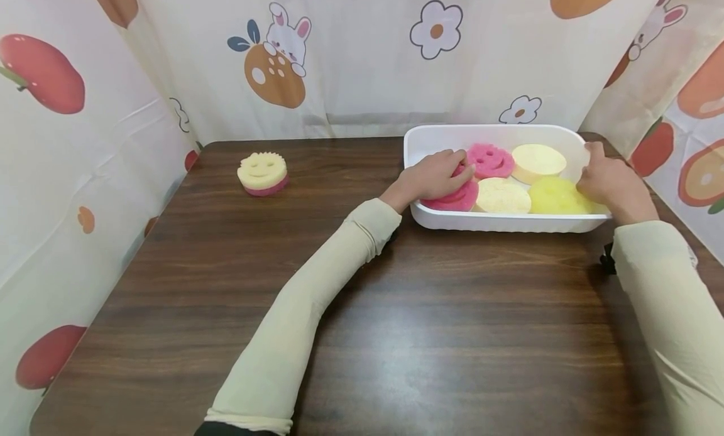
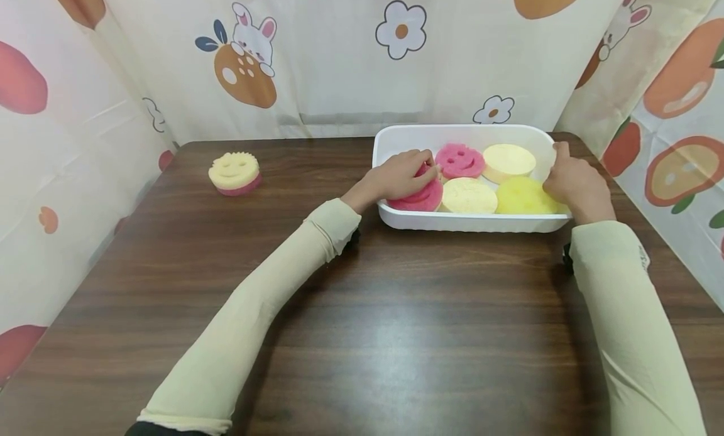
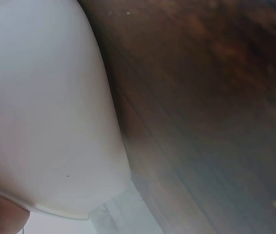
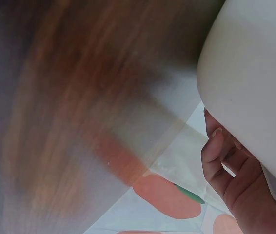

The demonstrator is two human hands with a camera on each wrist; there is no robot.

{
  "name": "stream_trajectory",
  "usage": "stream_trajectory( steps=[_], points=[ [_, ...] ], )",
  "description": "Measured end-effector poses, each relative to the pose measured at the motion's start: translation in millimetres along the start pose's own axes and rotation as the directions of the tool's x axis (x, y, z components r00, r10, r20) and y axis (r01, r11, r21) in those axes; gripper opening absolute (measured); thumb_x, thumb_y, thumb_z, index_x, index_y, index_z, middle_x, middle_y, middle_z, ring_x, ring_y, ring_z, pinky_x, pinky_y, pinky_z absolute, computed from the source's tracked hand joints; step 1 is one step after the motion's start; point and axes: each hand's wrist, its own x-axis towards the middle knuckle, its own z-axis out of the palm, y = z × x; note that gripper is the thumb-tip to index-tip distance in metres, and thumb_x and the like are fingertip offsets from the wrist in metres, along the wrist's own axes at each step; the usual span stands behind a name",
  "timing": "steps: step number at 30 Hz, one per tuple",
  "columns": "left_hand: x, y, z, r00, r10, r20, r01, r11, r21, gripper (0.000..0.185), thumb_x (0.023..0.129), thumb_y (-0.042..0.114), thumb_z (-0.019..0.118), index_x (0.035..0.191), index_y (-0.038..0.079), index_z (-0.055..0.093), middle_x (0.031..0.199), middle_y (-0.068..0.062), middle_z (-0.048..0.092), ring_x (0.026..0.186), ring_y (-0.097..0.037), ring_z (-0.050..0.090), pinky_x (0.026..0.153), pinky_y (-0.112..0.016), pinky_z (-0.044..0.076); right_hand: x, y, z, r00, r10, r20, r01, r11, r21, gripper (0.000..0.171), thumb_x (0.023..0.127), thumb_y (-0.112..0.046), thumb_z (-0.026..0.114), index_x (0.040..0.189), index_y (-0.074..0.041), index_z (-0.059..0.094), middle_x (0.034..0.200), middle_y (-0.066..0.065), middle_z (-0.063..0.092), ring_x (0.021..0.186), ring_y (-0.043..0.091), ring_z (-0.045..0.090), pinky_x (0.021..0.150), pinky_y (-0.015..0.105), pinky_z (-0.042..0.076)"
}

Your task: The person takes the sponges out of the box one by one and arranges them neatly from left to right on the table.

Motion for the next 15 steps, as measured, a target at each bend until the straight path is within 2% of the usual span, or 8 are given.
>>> stream_trajectory(
  steps=[8,15],
  points=[
    [-1.1,-0.7,-1.6,0.999,-0.011,-0.044,0.01,1.0,-0.014,0.036,0.105,0.046,0.032,0.115,0.016,0.05,0.103,0.001,0.053,0.096,-0.011,0.05,0.083,-0.022,0.041,-0.4,-1.9,-1.4,1.0,0.011,0.003,-0.011,1.0,-0.008,0.071,0.1,-0.022,0.035,0.155,0.001,-0.002,0.117,0.046,0.044,0.089,0.049,0.054,0.071,0.058,0.044],
    [-3.8,-1.4,-1.5,0.997,-0.02,-0.072,0.02,1.0,-0.01,0.038,0.105,0.043,0.031,0.122,0.015,0.05,0.112,-0.001,0.056,0.101,-0.01,0.051,0.089,-0.022,0.043,-2.1,-2.0,-0.4,1.0,0.0,0.009,0.0,1.0,-0.001,0.07,0.1,-0.022,0.037,0.155,0.002,0.0,0.116,0.046,0.044,0.088,0.048,0.054,0.069,0.056,0.044]
  ],
)
